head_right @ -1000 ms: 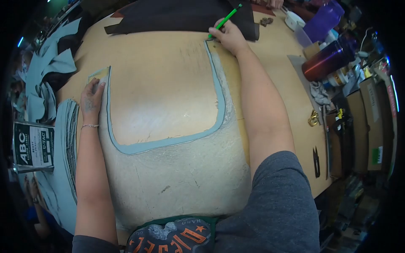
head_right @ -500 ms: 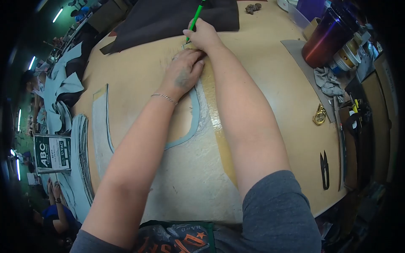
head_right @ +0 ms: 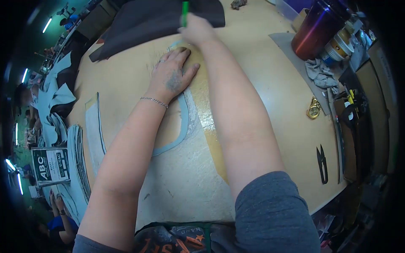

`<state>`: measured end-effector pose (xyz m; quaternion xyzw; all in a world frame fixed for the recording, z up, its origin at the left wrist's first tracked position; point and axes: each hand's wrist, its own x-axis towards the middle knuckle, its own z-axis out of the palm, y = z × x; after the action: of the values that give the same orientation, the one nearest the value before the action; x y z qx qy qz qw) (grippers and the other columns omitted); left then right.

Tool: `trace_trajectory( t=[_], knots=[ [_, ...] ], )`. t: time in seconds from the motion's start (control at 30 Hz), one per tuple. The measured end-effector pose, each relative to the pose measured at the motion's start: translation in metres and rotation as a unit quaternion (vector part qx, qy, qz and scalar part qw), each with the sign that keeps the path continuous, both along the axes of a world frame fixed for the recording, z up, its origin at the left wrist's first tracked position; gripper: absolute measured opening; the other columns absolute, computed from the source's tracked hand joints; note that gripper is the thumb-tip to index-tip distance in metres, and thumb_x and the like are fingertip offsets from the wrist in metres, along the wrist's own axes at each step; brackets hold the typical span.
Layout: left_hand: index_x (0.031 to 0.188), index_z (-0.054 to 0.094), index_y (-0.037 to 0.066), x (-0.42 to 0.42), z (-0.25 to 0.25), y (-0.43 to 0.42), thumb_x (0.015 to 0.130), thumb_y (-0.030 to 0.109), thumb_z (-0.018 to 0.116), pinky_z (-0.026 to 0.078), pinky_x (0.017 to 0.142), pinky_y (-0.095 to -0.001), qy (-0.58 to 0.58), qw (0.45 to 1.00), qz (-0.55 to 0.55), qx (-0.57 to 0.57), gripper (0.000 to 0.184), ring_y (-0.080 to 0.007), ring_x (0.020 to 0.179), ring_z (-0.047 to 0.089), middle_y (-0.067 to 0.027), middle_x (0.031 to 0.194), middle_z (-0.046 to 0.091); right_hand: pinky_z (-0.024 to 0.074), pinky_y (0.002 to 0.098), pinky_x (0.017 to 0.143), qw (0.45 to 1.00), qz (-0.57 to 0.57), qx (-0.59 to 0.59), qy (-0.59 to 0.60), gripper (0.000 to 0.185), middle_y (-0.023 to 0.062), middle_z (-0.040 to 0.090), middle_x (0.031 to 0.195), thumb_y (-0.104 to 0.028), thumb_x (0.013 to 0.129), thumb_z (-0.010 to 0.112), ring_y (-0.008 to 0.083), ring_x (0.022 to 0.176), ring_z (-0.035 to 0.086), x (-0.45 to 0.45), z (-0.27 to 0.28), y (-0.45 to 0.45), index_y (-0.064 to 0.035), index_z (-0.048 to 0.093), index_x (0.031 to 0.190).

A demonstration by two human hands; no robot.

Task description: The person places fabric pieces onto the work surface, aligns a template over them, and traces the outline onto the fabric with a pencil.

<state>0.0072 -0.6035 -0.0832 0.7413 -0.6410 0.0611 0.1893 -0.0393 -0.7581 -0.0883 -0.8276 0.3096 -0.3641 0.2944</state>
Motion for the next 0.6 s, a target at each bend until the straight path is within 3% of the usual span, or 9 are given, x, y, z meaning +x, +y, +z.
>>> trace_trajectory(
  t=[0.07, 0.17, 0.3, 0.37, 0.57, 0.6],
  knots=[
    [0.109, 0.052, 0.003, 0.004, 0.01, -0.002, 0.072, 0.044, 0.058, 0.038, 0.089, -0.0355, -0.002, 0.999, -0.009, 0.052, 0.056, -0.0295, 0.106, 0.046, -0.0145, 0.114, 0.049, 0.0441, 0.0302, 0.064, 0.995, -0.079, 0.029, -0.045, 0.021, 0.0093, 0.057, 0.073, -0.018, 0.073, 0.062, 0.0184, 0.069, 0.055, -0.017, -0.017, -0.026, -0.0035, 0.05, 0.083],
    [0.114, 0.047, 0.0, 0.004, 0.049, -0.018, 0.062, 0.053, 0.064, 0.04, 0.087, -0.0322, 0.008, 0.962, -0.03, 0.271, 0.076, -0.03, 0.102, 0.049, -0.0179, 0.112, 0.049, 0.045, 0.0361, 0.07, 0.952, -0.06, 0.216, -0.209, 0.024, 0.0146, 0.06, 0.08, -0.021, 0.072, 0.062, 0.0305, 0.076, 0.058, -0.039, -0.019, -0.022, -0.0044, 0.053, 0.087],
    [0.119, 0.041, -0.001, -0.006, 0.058, -0.034, 0.052, 0.06, 0.067, 0.042, 0.086, -0.0316, -0.046, 0.941, -0.06, 0.329, 0.094, -0.0282, 0.102, 0.051, -0.0177, 0.11, 0.051, 0.0457, 0.034, 0.067, 0.984, -0.116, 0.049, -0.122, 0.022, 0.0133, 0.059, 0.074, -0.023, 0.073, 0.062, 0.0274, 0.069, 0.058, -0.039, -0.019, -0.006, -0.0058, 0.053, 0.084],
    [0.121, 0.038, -0.001, -0.01, 0.064, -0.04, 0.052, 0.061, 0.067, 0.041, 0.086, -0.0315, -0.073, 0.92, -0.045, 0.384, 0.098, -0.0274, 0.102, 0.05, -0.0174, 0.111, 0.051, 0.0455, 0.0352, 0.067, 0.989, -0.112, 0.058, -0.078, 0.022, 0.0141, 0.059, 0.074, -0.024, 0.073, 0.062, 0.0293, 0.07, 0.057, -0.042, -0.01, 0.003, -0.0065, 0.053, 0.084],
    [0.118, 0.042, -0.002, -0.008, 0.061, -0.044, 0.052, 0.059, 0.069, 0.042, 0.086, -0.0314, -0.063, 0.914, -0.048, 0.399, 0.094, -0.0266, 0.101, 0.052, -0.0167, 0.105, 0.055, 0.0438, 0.0404, 0.064, 0.995, -0.087, -0.047, -0.014, 0.016, 0.0159, 0.057, 0.072, -0.021, 0.078, 0.056, 0.0353, 0.072, 0.055, -0.075, -0.002, 0.052, -0.0071, 0.051, 0.084],
    [0.112, 0.048, 0.0, -0.01, 0.059, -0.044, 0.052, 0.057, 0.07, 0.043, 0.084, -0.0319, -0.061, 0.919, -0.044, 0.387, 0.085, -0.026, 0.099, 0.054, -0.015, 0.104, 0.057, 0.0437, 0.0408, 0.063, 0.994, -0.084, -0.065, -0.007, 0.015, 0.016, 0.056, 0.071, -0.02, 0.079, 0.054, 0.0359, 0.071, 0.055, -0.09, -0.001, 0.069, -0.0067, 0.05, 0.084]
  ],
)
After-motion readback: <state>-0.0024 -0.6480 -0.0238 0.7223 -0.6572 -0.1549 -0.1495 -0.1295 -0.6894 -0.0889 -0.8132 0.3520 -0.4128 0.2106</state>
